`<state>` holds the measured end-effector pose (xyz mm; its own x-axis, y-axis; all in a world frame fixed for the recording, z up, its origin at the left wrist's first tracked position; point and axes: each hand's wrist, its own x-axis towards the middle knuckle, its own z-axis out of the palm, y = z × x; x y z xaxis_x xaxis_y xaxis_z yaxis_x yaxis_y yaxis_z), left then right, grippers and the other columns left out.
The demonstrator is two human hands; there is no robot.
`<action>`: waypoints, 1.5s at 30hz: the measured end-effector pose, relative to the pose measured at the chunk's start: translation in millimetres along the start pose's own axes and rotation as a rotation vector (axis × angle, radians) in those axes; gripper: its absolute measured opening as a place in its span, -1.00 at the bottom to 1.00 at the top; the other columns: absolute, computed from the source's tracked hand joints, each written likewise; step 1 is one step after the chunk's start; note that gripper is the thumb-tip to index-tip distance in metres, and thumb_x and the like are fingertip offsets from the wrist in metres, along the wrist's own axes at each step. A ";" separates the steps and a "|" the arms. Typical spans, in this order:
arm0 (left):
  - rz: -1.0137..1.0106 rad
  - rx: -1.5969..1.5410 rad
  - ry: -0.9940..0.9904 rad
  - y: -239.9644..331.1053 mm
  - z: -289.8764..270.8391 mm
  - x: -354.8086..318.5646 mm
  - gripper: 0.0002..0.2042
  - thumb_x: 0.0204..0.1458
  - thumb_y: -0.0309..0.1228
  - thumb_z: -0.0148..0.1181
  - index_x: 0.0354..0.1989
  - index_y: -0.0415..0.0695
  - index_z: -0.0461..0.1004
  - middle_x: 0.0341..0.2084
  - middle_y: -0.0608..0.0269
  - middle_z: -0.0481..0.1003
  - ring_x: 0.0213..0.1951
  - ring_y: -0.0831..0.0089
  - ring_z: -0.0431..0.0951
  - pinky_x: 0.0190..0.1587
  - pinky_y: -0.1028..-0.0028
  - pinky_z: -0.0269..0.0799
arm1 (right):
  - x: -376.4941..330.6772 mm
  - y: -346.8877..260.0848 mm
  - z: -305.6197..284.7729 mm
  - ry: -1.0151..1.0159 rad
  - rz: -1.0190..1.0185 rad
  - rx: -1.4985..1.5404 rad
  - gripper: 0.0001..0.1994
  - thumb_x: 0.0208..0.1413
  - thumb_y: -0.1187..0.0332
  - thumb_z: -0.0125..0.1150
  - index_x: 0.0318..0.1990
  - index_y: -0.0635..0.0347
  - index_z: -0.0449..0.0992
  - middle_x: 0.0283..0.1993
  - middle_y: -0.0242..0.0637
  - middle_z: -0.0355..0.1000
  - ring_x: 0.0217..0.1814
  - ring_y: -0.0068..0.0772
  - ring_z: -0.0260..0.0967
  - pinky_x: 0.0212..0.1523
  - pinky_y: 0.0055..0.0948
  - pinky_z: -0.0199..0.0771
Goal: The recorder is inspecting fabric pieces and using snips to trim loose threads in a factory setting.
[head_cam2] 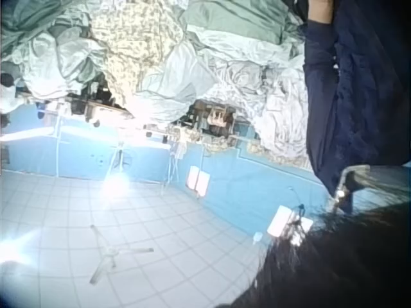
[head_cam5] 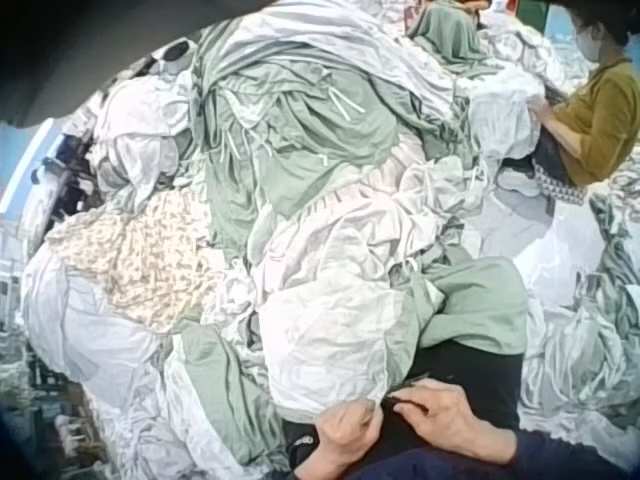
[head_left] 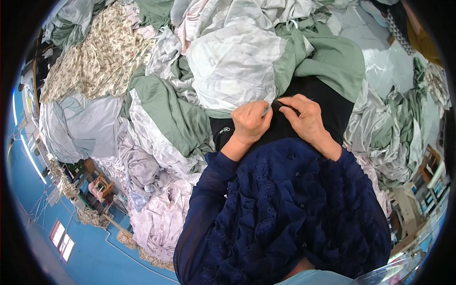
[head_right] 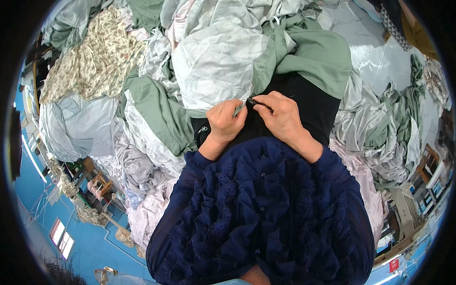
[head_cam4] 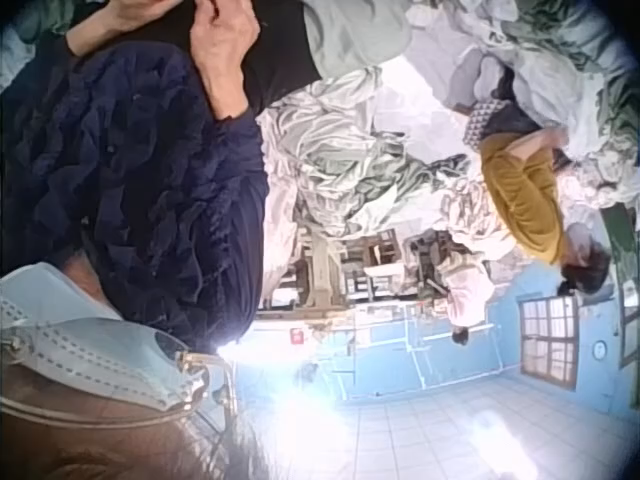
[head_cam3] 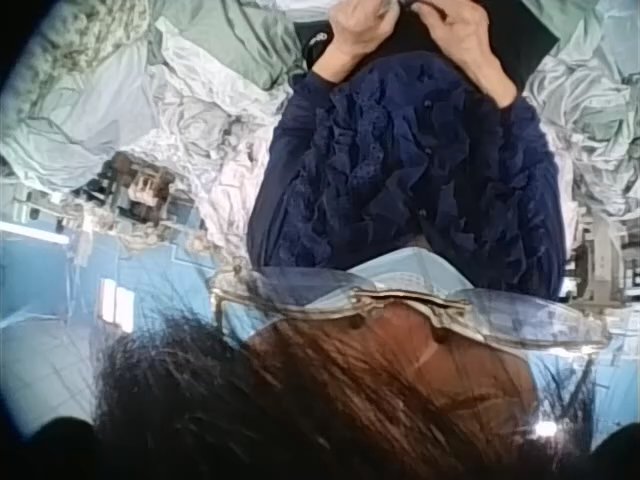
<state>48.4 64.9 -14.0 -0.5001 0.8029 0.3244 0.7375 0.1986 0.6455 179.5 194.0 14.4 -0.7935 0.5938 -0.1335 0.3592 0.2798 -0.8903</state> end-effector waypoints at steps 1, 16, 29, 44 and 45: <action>-0.010 0.001 -0.001 -0.3 -0.1 -1.0 -0.87 -0.25 -0.58 0.35 -0.51 -0.18 0.51 -0.67 0.20 0.48 -0.67 0.25 0.47 -0.61 0.40 0.32 | 0.0 0.5 -0.6 -0.002 -0.001 0.002 -0.80 -0.02 0.54 0.32 -0.18 0.26 0.61 -0.42 -0.22 0.47 -0.47 -0.32 0.41 -0.44 -0.45 0.37; -0.087 -0.106 -0.015 8.2 -24.9 4.3 -0.85 -0.22 -0.64 0.28 -0.42 -0.20 0.53 -0.59 0.15 0.50 -0.57 0.21 0.52 -0.50 0.37 0.40 | 34.7 19.4 8.7 -0.225 -0.239 0.127 -0.72 -0.21 0.67 0.26 -0.25 0.25 0.55 -0.37 -0.22 0.45 -0.34 -0.18 0.46 -0.37 -0.39 0.41; -0.263 0.336 0.414 -78.5 -84.0 -28.7 -0.85 -0.09 -0.61 0.29 -0.31 -0.23 0.54 -0.47 0.14 0.50 -0.46 0.26 0.48 -0.36 0.38 0.43 | 14.5 -28.5 -62.9 0.136 -0.405 0.000 -0.70 -0.33 0.71 0.25 -0.35 0.20 0.59 -0.43 -0.24 0.46 -0.47 -0.33 0.43 -0.46 -0.43 0.38; -0.300 0.411 0.609 -109.4 -140.9 -45.7 -0.73 -0.15 -0.61 0.29 -0.20 -0.22 0.62 -0.35 0.13 0.53 -0.33 0.29 0.53 -0.25 0.43 0.45 | -19.4 101.4 -286.5 0.877 -0.158 0.102 -0.84 0.23 0.50 0.14 -0.10 0.29 0.60 -0.38 -0.54 0.44 -0.46 -0.77 0.19 -0.44 -0.69 0.13; -0.301 0.401 0.601 -111.0 -137.5 -46.3 -0.73 -0.15 -0.61 0.29 -0.20 -0.22 0.62 -0.35 0.13 0.53 -0.33 0.29 0.53 -0.25 0.43 0.45 | -18.4 119.3 -285.0 0.895 -0.143 0.071 -0.84 0.22 0.49 0.15 -0.10 0.28 0.60 -0.40 -0.55 0.43 -0.47 -0.78 0.18 -0.45 -0.69 0.11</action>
<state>-72.8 -71.6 -5.5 -0.7800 0.2626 0.5680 0.5816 0.6392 0.5032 377.0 431.5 34.7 -0.1389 0.9295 0.3417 0.2322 0.3660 -0.9012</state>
